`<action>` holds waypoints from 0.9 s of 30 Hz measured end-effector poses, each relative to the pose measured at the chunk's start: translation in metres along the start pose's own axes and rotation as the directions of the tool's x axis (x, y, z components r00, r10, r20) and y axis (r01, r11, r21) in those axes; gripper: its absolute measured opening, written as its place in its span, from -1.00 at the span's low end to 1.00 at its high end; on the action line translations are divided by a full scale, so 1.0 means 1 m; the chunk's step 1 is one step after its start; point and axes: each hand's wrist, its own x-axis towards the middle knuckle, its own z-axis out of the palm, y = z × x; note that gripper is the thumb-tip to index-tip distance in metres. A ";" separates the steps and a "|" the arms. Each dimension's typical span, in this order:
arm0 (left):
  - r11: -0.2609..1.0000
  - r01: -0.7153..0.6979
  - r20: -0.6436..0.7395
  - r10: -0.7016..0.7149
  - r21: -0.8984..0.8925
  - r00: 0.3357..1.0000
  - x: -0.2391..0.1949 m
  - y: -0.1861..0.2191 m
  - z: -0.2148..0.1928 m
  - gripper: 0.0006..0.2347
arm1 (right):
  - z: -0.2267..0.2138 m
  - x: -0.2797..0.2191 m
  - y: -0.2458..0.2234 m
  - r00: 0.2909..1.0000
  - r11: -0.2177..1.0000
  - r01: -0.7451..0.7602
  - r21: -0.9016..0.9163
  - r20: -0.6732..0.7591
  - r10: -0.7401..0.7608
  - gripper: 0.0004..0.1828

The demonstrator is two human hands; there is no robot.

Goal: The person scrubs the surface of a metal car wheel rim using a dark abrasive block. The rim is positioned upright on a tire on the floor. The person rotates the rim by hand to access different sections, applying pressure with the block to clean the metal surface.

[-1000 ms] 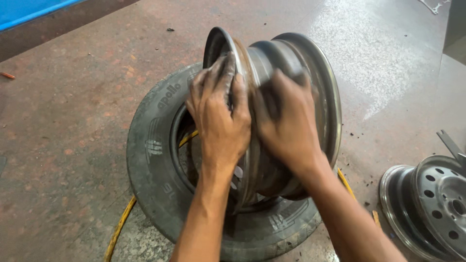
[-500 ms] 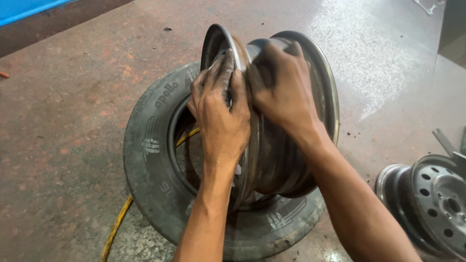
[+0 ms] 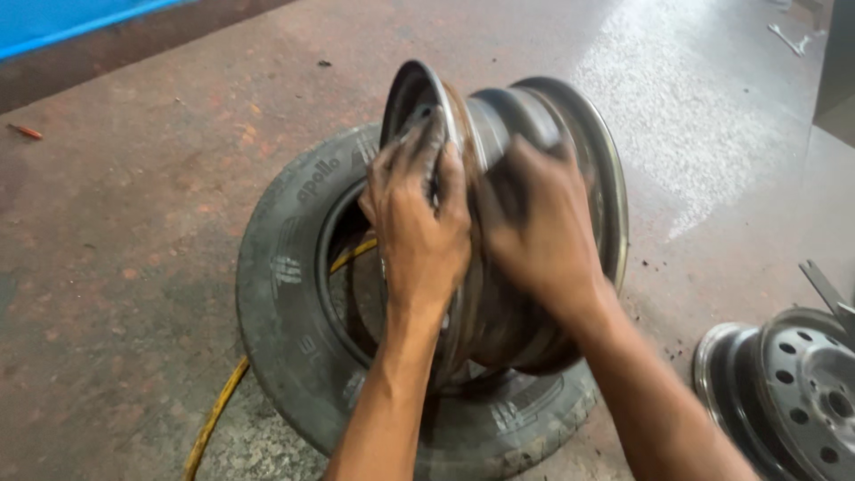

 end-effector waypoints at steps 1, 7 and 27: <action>1.000 0.011 -0.008 -0.011 -0.005 1.000 0.002 0.000 0.001 -0.62 | 0.003 0.010 0.002 1.000 0.999 -0.017 -0.036 -0.009 0.016 -0.83; 0.999 -0.044 -0.029 0.044 0.012 0.999 0.006 0.001 -0.005 -0.62 | -0.005 -0.036 -0.020 0.998 0.990 -0.062 0.125 0.005 0.062 -0.92; 0.993 -0.017 -0.049 0.011 -0.118 0.999 0.000 -0.005 0.004 -0.62 | 0.008 -0.036 -0.005 0.985 0.982 0.144 0.120 -0.112 -0.131 -0.88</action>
